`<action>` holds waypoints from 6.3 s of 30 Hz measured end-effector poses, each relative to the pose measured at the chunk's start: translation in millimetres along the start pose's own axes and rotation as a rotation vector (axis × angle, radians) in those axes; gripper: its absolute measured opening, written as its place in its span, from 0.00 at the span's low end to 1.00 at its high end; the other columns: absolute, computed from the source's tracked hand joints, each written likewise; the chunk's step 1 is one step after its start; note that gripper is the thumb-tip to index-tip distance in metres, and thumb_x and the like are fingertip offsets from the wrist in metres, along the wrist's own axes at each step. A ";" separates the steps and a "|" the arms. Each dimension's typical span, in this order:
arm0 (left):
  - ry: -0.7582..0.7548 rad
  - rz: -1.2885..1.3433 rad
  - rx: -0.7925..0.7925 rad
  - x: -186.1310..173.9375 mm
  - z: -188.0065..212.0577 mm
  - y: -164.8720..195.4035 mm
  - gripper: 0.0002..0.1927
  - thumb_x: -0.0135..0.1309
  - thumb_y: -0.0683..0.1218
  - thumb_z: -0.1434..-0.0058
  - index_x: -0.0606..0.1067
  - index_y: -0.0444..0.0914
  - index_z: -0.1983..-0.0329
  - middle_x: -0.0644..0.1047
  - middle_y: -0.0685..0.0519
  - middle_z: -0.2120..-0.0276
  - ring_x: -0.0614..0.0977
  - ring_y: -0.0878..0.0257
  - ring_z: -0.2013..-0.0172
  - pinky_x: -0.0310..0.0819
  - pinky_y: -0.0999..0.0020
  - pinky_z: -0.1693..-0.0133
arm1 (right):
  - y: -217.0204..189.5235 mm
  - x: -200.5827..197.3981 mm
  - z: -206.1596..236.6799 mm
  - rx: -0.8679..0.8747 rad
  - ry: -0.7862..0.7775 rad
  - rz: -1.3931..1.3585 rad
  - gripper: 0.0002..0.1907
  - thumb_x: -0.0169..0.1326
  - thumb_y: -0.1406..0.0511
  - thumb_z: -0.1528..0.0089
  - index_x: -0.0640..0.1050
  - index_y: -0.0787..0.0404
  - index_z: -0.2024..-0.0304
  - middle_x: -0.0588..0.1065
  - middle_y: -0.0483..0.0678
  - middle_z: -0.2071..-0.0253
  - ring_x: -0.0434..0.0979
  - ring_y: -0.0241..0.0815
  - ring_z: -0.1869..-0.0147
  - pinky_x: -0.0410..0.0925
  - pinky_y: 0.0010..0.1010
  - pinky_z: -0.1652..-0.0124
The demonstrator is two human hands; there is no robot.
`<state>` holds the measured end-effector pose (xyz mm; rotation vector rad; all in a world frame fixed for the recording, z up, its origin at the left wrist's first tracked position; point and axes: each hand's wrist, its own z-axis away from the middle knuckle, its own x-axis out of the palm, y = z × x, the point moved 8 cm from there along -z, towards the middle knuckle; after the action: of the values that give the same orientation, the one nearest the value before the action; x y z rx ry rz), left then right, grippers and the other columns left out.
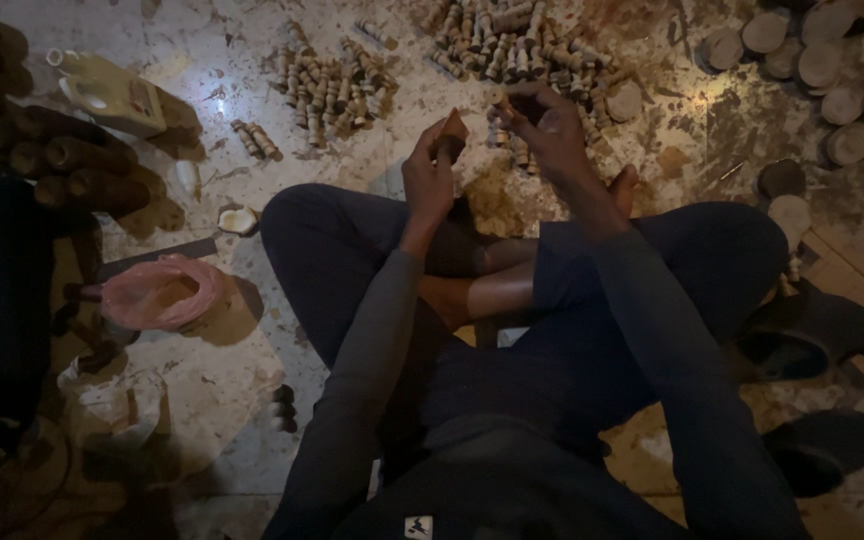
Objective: The person sits cross-legged on the floor and repeatedly picks up small wooden pieces, then joins them together by hand. Finished assemblies are placed into a growing pile on the floor.
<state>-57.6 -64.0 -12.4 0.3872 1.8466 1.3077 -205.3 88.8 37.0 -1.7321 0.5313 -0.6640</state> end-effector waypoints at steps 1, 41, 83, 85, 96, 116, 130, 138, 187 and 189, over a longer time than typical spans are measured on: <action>0.007 0.019 0.009 0.2 0.1 -0.8 0.18 0.46 0.45 0.20 0.74 0.41 0.31 0.84 0.41 0.51 0.87 0.55 0.61 0.85 0.59 0.61 | 0.6 -0.7 0.4 -0.008 -0.003 0.000 0.11 0.62 0.68 0.27 0.80 0.63 0.43 0.82 0.49 0.49 0.84 0.38 0.44 0.78 0.36 0.41; -0.046 0.170 -0.001 5.8 -0.1 2.5 0.17 0.46 0.47 0.17 0.75 0.41 0.29 0.84 0.45 0.47 0.86 0.60 0.53 0.83 0.60 0.53 | 48.0 30.4 21.2 0.005 -0.146 0.754 0.09 0.49 0.67 0.23 0.72 0.70 0.48 0.72 0.60 0.63 0.73 0.56 0.62 0.66 0.48 0.61; -0.037 0.120 -0.058 3.4 -1.1 -5.2 0.18 0.46 0.50 0.20 0.75 0.41 0.31 0.82 0.44 0.44 0.85 0.53 0.47 0.85 0.55 0.48 | 58.9 0.2 14.7 0.066 -0.029 0.831 0.13 0.53 0.63 0.24 0.78 0.69 0.48 0.76 0.58 0.58 0.77 0.53 0.61 0.71 0.47 0.60; -0.019 0.110 -0.068 4.3 -1.1 -10.8 0.18 0.46 0.50 0.20 0.75 0.40 0.32 0.82 0.43 0.44 0.85 0.53 0.48 0.84 0.55 0.49 | 59.3 -1.7 14.1 0.079 -0.040 0.762 0.13 0.52 0.63 0.23 0.78 0.68 0.46 0.76 0.57 0.58 0.77 0.51 0.61 0.71 0.45 0.60; 0.009 0.191 -0.074 -2.2 -0.7 0.8 0.18 0.43 0.48 0.20 0.76 0.41 0.32 0.84 0.47 0.48 0.88 0.59 0.56 0.86 0.57 0.55 | 34.9 13.0 13.5 0.029 -0.066 0.333 0.09 0.53 0.67 0.22 0.77 0.65 0.43 0.75 0.50 0.50 0.81 0.40 0.50 0.76 0.36 0.51; -0.023 0.177 0.116 -2.3 2.2 21.3 0.17 0.42 0.44 0.16 0.75 0.40 0.31 0.81 0.46 0.40 0.86 0.53 0.45 0.85 0.54 0.47 | 7.0 21.5 15.6 -0.056 -0.019 0.691 0.08 0.58 0.66 0.25 0.81 0.66 0.50 0.76 0.54 0.54 0.80 0.47 0.55 0.74 0.37 0.58; -0.005 0.121 0.091 -1.3 -1.6 17.6 0.15 0.45 0.44 0.19 0.78 0.38 0.36 0.83 0.45 0.47 0.85 0.54 0.49 0.83 0.56 0.50 | 4.1 21.2 15.0 -0.179 0.003 0.752 0.07 0.63 0.68 0.28 0.79 0.66 0.55 0.73 0.55 0.57 0.77 0.52 0.55 0.70 0.42 0.56; -0.023 0.251 -0.026 -3.3 0.3 18.3 0.16 0.46 0.46 0.20 0.78 0.39 0.36 0.84 0.52 0.62 0.80 0.67 0.69 0.76 0.64 0.64 | 6.0 14.2 13.7 -0.105 0.064 0.706 0.04 0.62 0.72 0.29 0.78 0.65 0.57 0.72 0.53 0.59 0.75 0.46 0.60 0.70 0.39 0.60; -0.011 -0.209 0.308 5.0 15.1 39.2 0.18 0.45 0.43 0.19 0.73 0.39 0.28 0.82 0.43 0.42 0.87 0.47 0.49 0.85 0.52 0.53 | 15.3 16.4 17.3 -0.114 0.125 0.646 0.09 0.67 0.65 0.29 0.81 0.64 0.60 0.75 0.51 0.65 0.75 0.41 0.67 0.69 0.36 0.65; -0.005 -0.146 0.250 3.4 14.3 36.7 0.19 0.47 0.40 0.20 0.73 0.40 0.28 0.83 0.44 0.44 0.88 0.48 0.48 0.85 0.53 0.52 | 16.1 18.5 17.2 -0.090 0.123 0.641 0.10 0.67 0.65 0.30 0.80 0.64 0.62 0.74 0.52 0.66 0.74 0.41 0.68 0.68 0.36 0.66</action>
<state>-56.2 -37.5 16.9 0.3777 2.0007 0.9802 -180.2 84.9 21.1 -1.4836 1.1523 -0.2863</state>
